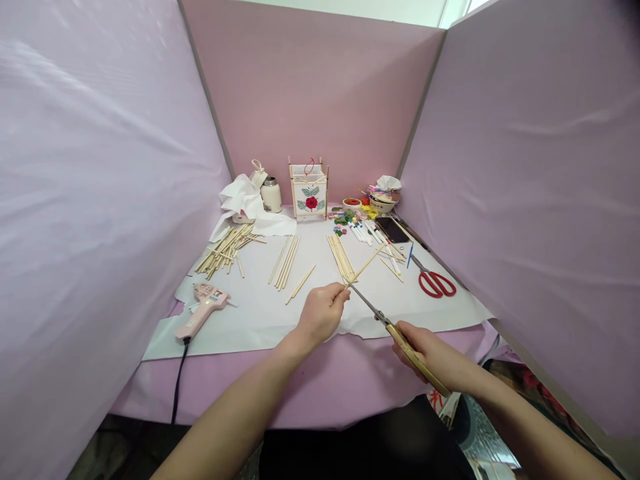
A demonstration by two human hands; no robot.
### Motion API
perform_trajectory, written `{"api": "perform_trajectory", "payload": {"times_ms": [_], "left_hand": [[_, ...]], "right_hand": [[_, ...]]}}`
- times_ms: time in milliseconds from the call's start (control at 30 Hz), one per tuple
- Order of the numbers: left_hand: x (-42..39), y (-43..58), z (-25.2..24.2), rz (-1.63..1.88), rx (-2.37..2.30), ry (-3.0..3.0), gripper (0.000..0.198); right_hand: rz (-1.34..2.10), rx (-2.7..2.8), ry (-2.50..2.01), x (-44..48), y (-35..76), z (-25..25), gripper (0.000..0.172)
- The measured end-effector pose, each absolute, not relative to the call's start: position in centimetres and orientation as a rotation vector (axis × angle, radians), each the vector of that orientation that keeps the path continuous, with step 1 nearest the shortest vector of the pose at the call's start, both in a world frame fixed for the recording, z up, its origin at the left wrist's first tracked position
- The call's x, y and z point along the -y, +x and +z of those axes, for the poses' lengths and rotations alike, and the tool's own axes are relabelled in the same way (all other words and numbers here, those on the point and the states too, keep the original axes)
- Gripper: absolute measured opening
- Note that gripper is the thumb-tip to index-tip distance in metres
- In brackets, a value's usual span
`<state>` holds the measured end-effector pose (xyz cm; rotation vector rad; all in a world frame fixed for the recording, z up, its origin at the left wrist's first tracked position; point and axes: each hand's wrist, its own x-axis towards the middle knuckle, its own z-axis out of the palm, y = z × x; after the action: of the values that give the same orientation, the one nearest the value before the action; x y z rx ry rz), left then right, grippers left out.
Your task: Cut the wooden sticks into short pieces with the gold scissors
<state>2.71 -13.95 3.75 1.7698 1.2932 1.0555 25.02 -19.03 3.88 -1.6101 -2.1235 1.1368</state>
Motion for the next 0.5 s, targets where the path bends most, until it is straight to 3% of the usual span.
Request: {"api": "perform_trajectory", "payload": {"times_ms": [267,400,500], "left_hand": [[13.3,0.7,4.5,0.568,-0.45,0.867,0.022],[13.1,0.8,4.4,0.576,-0.554,0.949,0.026],[13.3,1.6,4.3,0.847,-0.934,1.25,0.028]], "right_hand": [[1.22,2.179,-1.436,19.3,26.0,5.4,0.014],[1.23,2.149,-1.46,19.1,26.1,5.0,0.014],[1.175,2.102,-1.557,19.0,26.0,4.3,0.012]]}}
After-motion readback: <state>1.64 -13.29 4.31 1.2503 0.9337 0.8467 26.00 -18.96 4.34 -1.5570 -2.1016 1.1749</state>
